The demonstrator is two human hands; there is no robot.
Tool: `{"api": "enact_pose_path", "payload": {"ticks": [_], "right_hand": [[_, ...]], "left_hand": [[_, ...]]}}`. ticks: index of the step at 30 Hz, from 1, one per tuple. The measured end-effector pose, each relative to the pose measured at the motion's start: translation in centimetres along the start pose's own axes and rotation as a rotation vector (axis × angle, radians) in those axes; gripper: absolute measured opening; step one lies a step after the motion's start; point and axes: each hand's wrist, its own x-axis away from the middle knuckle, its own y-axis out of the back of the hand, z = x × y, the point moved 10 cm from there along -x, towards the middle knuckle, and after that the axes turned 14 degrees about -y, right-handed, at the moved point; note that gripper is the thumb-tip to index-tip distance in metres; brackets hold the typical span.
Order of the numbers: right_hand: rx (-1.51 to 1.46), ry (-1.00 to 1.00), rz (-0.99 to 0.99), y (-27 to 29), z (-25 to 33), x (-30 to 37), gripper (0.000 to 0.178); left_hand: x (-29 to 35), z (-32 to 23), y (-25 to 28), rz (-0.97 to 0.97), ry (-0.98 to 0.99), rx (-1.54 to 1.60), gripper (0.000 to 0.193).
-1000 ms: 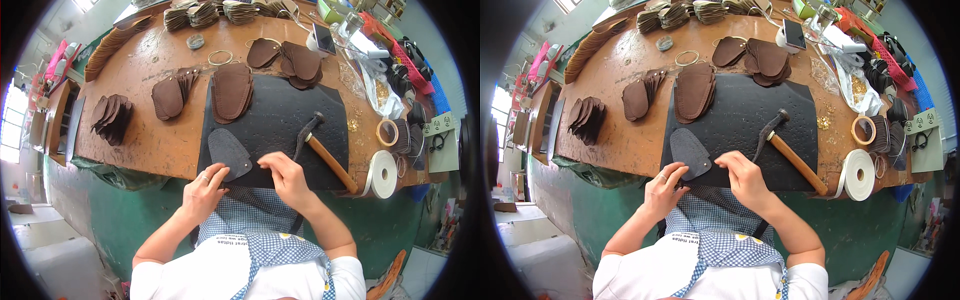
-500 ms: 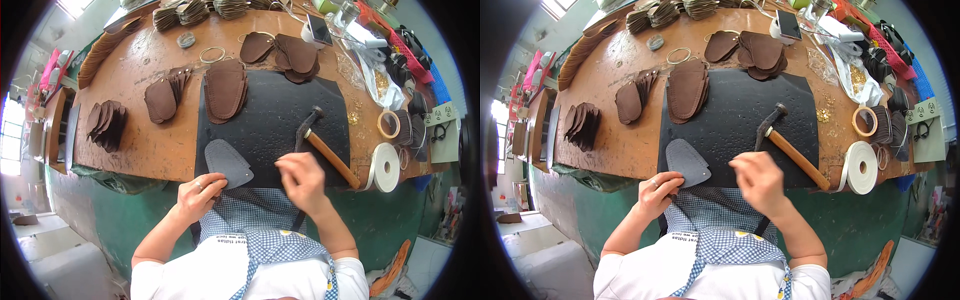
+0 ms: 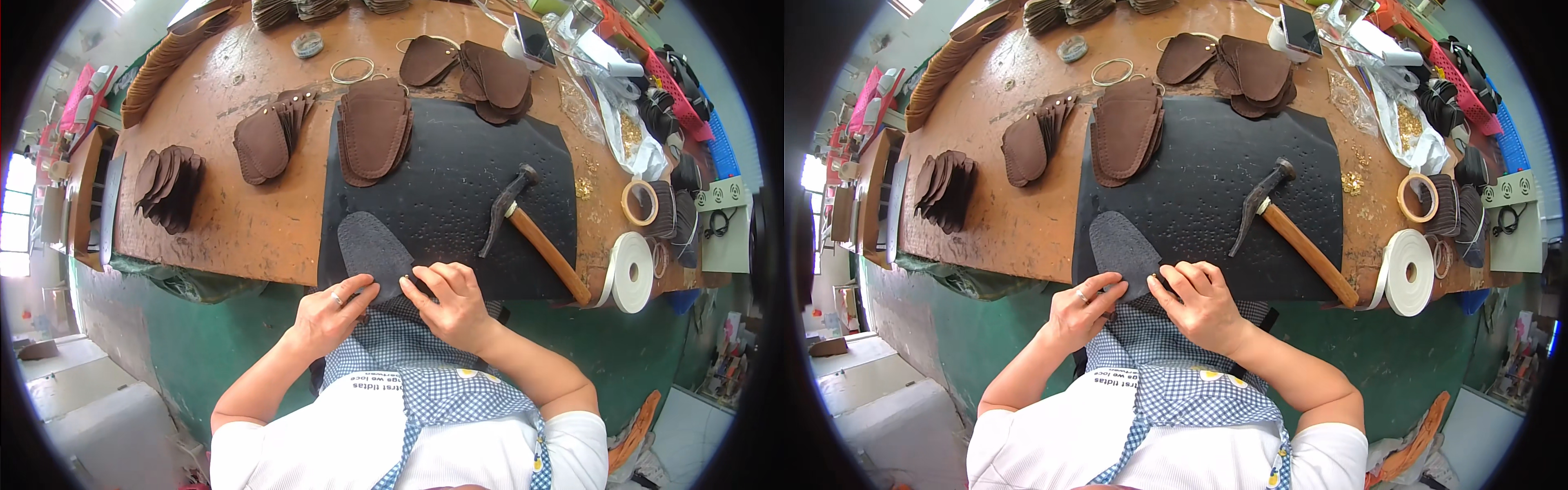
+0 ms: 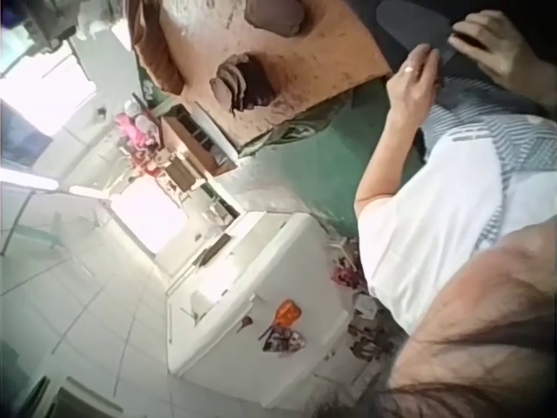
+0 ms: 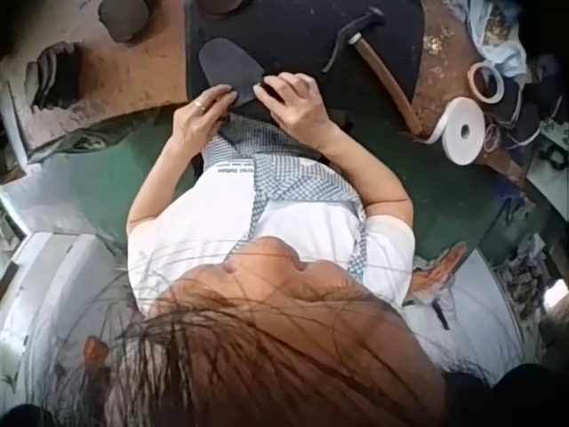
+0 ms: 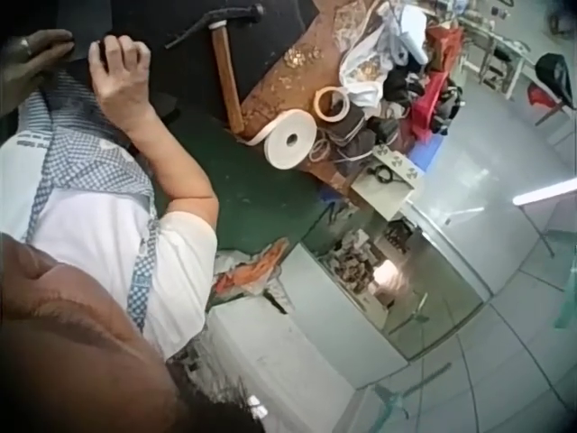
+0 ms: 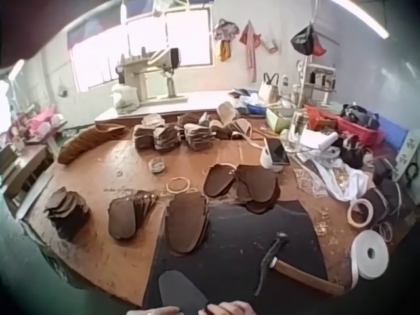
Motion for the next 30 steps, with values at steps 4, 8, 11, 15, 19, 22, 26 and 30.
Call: {"api": "enact_pose_path", "payload": {"ticks": [4, 8, 11, 15, 19, 22, 26, 30], "right_hand": [[-0.048, -0.040, 0.047, -0.1, -0.3, 0.2, 0.037], [-0.086, -0.037, 0.015, 0.4, -0.7, 0.6, 0.039], [-0.092, -0.059, 0.013, 0.4, -0.9, 0.5, 0.041], [0.072, -0.030, 0.037, -0.5, 0.2, 0.3, 0.041], [0.155, 0.022, -0.004, -0.9, 1.1, 0.9, 0.041], [0.085, 0.012, -0.030, -0.7, 0.5, 0.9, 0.041], [-0.196, -0.083, -0.054, 1.5, -0.7, 0.5, 0.048], [-0.252, -0.216, -0.221, 5.2, -3.0, -0.2, 0.039]], "left_hand": [[0.4, 0.2, -0.3, 0.023, 0.016, 0.026, 0.059], [0.2, -0.3, -0.3, 0.017, 0.003, -0.005, 0.061], [0.3, -0.2, -0.4, 0.000, -0.012, -0.018, 0.062], [0.3, -0.2, -0.4, 0.003, -0.021, -0.012, 0.061], [0.2, -0.2, 0.3, -0.028, -0.039, -0.006, 0.059], [0.0, -0.2, 0.4, -0.020, -0.072, -0.022, 0.060], [-0.4, -0.5, 1.9, -0.121, -0.065, -0.012, 0.059], [-1.8, -0.7, 4.5, -0.209, -0.023, -0.051, 0.053]]}}
